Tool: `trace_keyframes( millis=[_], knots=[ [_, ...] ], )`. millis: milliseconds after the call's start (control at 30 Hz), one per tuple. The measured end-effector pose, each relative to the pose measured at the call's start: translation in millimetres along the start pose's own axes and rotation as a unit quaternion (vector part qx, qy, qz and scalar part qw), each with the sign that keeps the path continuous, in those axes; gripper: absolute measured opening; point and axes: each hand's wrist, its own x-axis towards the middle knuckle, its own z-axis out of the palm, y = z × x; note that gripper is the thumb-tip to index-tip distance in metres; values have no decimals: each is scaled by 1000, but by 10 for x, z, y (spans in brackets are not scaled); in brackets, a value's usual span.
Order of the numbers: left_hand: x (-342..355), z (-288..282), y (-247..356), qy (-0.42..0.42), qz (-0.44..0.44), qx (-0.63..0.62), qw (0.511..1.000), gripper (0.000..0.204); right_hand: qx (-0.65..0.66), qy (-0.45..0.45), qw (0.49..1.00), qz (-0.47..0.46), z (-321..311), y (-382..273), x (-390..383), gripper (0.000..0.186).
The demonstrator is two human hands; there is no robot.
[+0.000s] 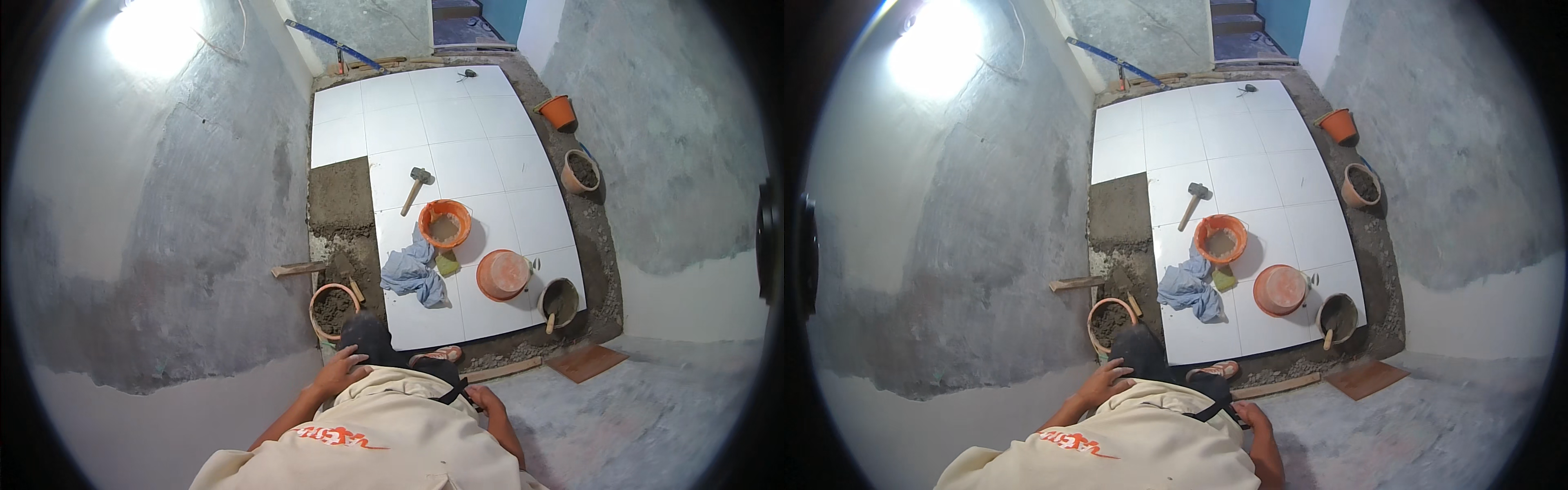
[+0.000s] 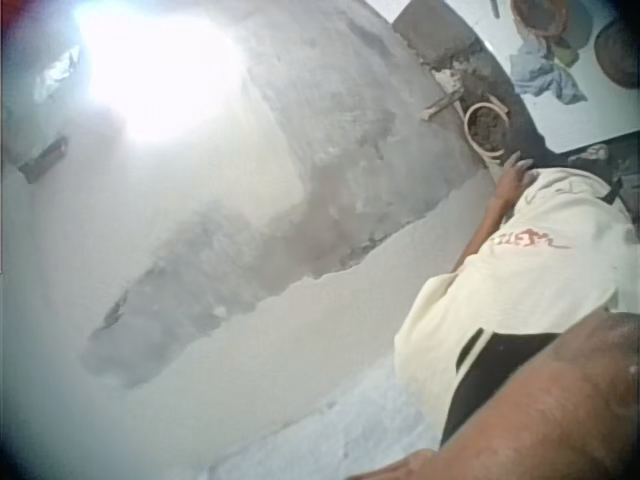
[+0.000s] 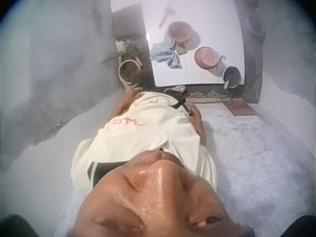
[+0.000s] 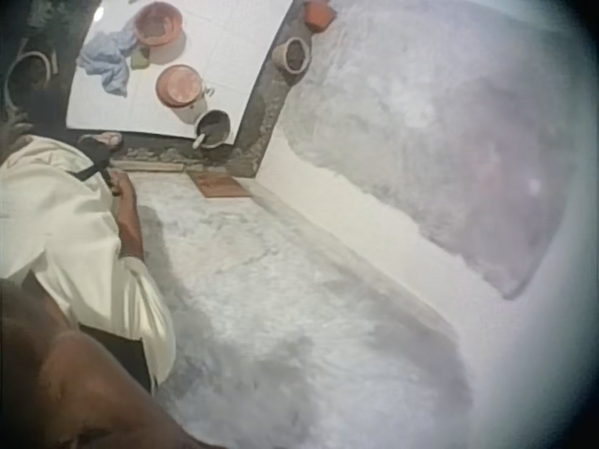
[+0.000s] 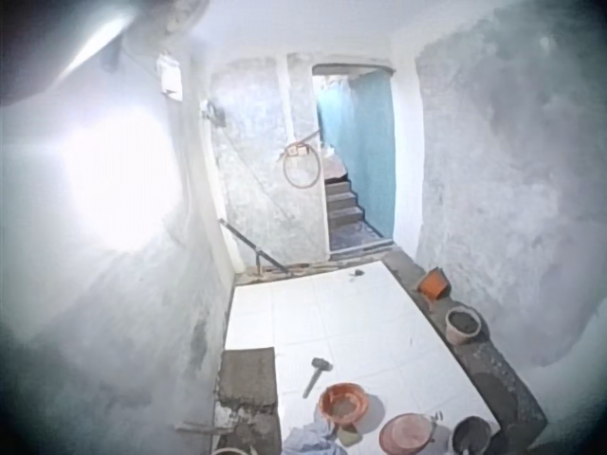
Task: The person scoops cement from a bucket and spreads it onto the floor using a trowel. They smooth the surface with a straight edge and then apply cement to the back of a tile.
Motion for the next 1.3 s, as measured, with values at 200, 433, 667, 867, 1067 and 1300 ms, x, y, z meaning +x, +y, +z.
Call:
trace_keyframes(
  millis=[200, 433, 667, 867, 1067, 1300],
  knots=[
    [224, -523, 210, 49, 33, 53, 997, 56, 86, -48, 995, -9, 102, -229, -160, 31],
    [1259, -991, -223, -58, 31, 38, 997, 62, 169, -5, 976, 139, 86, -703, -928, 54],
    [3002, -1691, -925, -163, 2, 104, 981, 83, 225, 98, 962, 122, 839, -1523, -752, 68],
    [3316, -1843, -1038, -126, -38, 126, 983, 78, 185, 159, 970, 9, 978, -2611, -898, 65],
    [3292, -2106, -155, -68, -62, 201, 975, 70, 32, 185, 980, 65, 691, -2391, -762, 65],
    [2867, -1033, -35, -111, -86, 222, 965, 55, -52, 156, 986, 38, -435, -1794, -751, 60]
  ],
)
